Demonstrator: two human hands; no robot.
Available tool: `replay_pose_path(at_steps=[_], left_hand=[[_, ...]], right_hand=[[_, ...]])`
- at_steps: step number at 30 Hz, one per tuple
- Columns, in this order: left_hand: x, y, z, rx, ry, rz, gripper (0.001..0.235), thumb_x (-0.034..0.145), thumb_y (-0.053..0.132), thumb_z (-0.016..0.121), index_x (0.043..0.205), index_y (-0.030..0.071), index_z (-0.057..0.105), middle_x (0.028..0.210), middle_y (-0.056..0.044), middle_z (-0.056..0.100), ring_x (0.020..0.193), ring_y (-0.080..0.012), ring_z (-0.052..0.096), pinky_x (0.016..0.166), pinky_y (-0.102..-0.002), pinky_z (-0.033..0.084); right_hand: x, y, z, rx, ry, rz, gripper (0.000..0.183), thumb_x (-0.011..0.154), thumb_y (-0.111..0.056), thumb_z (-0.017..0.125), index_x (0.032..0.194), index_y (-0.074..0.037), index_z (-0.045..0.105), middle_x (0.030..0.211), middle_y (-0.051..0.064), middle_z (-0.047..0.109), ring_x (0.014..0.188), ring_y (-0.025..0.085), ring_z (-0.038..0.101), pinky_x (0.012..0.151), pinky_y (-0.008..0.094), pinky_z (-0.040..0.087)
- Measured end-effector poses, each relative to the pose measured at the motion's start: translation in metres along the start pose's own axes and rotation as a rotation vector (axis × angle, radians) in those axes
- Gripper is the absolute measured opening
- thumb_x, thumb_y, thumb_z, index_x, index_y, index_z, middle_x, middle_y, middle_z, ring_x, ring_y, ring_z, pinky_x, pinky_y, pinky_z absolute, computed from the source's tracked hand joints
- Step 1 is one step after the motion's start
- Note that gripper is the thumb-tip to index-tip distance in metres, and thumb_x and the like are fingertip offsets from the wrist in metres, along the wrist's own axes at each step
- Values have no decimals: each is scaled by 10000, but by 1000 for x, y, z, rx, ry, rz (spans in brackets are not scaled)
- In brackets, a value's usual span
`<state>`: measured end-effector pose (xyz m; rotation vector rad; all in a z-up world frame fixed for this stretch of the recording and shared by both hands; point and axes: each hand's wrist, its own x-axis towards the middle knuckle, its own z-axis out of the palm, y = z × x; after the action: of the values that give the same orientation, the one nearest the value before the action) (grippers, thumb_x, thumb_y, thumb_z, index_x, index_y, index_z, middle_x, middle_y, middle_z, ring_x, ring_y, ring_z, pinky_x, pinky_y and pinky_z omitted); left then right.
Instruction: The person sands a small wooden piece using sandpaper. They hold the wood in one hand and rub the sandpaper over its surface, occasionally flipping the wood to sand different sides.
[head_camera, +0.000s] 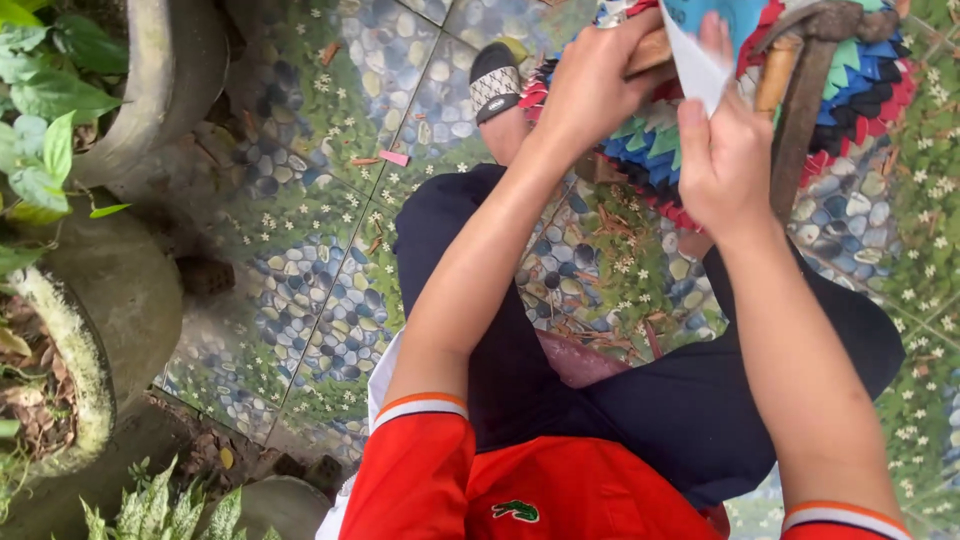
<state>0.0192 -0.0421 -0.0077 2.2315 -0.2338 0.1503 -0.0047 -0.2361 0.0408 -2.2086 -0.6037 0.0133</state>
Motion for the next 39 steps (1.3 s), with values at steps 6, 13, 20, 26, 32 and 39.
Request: replay_pose_path(at_steps=[6, 13, 20, 26, 32, 39], left_hand=[[3, 12, -4, -9, -15, -6, 407, 849, 158, 788, 1207, 269, 629, 818, -50, 814, 691, -273, 762, 581, -397, 526], [2, 12, -4, -53, -18, -63, 428, 838, 130, 746, 1230, 272, 648, 615, -71, 687, 508, -224, 599, 534, -325, 421], [7, 19, -3, -77, -40, 15, 402, 861, 73, 784, 1194, 253, 650, 952, 10, 841, 730, -109, 821, 589, -245, 672], [4, 22, 6, -102, -76, -52, 362, 880, 26, 748, 1187, 191, 650, 819, 20, 807, 587, -46, 777, 504, -169, 679], [-1, -5, 33, -93, 111, -107, 91, 728, 173, 699, 704, 173, 611, 752, -38, 756, 716, -204, 698, 620, -380, 502], [9, 9, 23, 32, -119, -210, 355, 772, 336, 737, 1108, 256, 654, 968, -30, 835, 889, -297, 787, 723, -445, 580]], right_hand=[[7, -26, -5, 59, -19, 26, 319, 1211, -154, 318, 1294, 130, 436, 1160, 222, 413, 1016, 320, 369, 856, 402, 299], [-3, -37, -16, 10, -81, -83, 429, 1214, -119, 370, 1610, 24, 288, 1657, 252, 284, 1571, 410, 252, 1352, 520, 209], [10, -40, -21, -144, -57, 82, 511, 1190, -175, 304, 1470, 230, 438, 1522, 414, 421, 1418, 577, 236, 1210, 662, 208], [-4, -5, -18, -235, -49, 36, 452, 1297, -148, 356, 1023, 107, 609, 1260, 442, 703, 1367, 607, 600, 1332, 545, 90], [-10, -8, -12, -53, -41, -237, 358, 1176, -64, 489, 1489, 75, 594, 1564, 317, 502, 1497, 517, 433, 1244, 711, 107], [-12, -10, -20, -136, -7, -277, 427, 1111, 107, 448, 1498, 286, 478, 1576, 453, 456, 1461, 608, 428, 1235, 630, 291]])
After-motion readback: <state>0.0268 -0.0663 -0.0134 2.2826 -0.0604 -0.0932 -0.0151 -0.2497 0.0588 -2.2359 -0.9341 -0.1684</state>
